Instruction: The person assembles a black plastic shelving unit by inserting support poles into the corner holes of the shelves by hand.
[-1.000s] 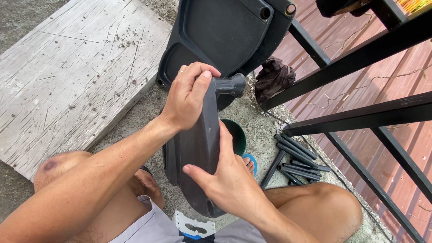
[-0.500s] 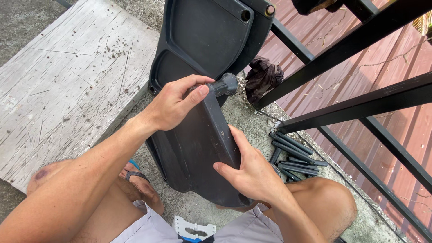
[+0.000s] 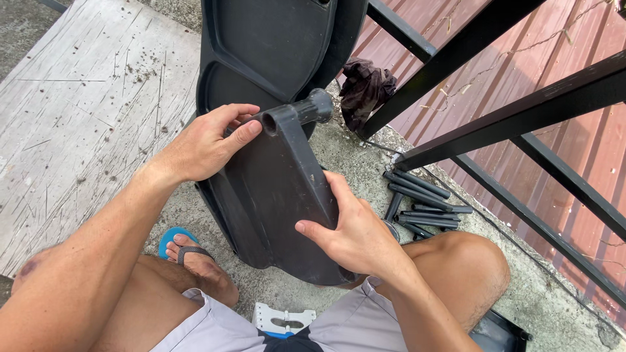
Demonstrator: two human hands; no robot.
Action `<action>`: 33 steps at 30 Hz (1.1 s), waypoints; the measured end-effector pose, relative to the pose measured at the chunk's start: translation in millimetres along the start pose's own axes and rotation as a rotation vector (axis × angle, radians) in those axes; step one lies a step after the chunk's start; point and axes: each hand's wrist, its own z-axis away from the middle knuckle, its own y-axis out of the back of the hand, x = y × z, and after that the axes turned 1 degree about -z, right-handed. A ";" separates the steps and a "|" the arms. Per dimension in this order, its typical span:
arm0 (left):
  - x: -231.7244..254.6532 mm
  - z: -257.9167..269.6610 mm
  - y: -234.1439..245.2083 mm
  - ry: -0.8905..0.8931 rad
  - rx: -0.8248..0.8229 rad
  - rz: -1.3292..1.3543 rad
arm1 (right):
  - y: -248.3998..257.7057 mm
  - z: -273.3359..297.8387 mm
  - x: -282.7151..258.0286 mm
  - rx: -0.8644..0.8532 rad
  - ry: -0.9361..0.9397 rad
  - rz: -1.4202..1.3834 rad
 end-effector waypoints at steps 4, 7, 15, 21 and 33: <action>-8.7 4.3 -3.4 -0.019 -0.076 -0.335 | 1.0 4.3 6.3 0.049 -0.058 0.015; -11.6 2.1 -6.5 0.107 -0.174 -0.430 | 2.2 7.2 11.3 0.040 -0.007 -0.017; 5.9 20.7 2.9 -0.126 0.416 -0.401 | 15.2 4.2 28.6 0.076 0.150 -0.383; 42.9 36.6 10.2 -0.307 0.853 -0.425 | -35.2 -54.2 30.7 0.226 0.277 -0.816; 22.9 16.7 -12.5 -0.299 0.731 -0.455 | -310.6 -248.0 17.0 -0.155 0.099 -1.267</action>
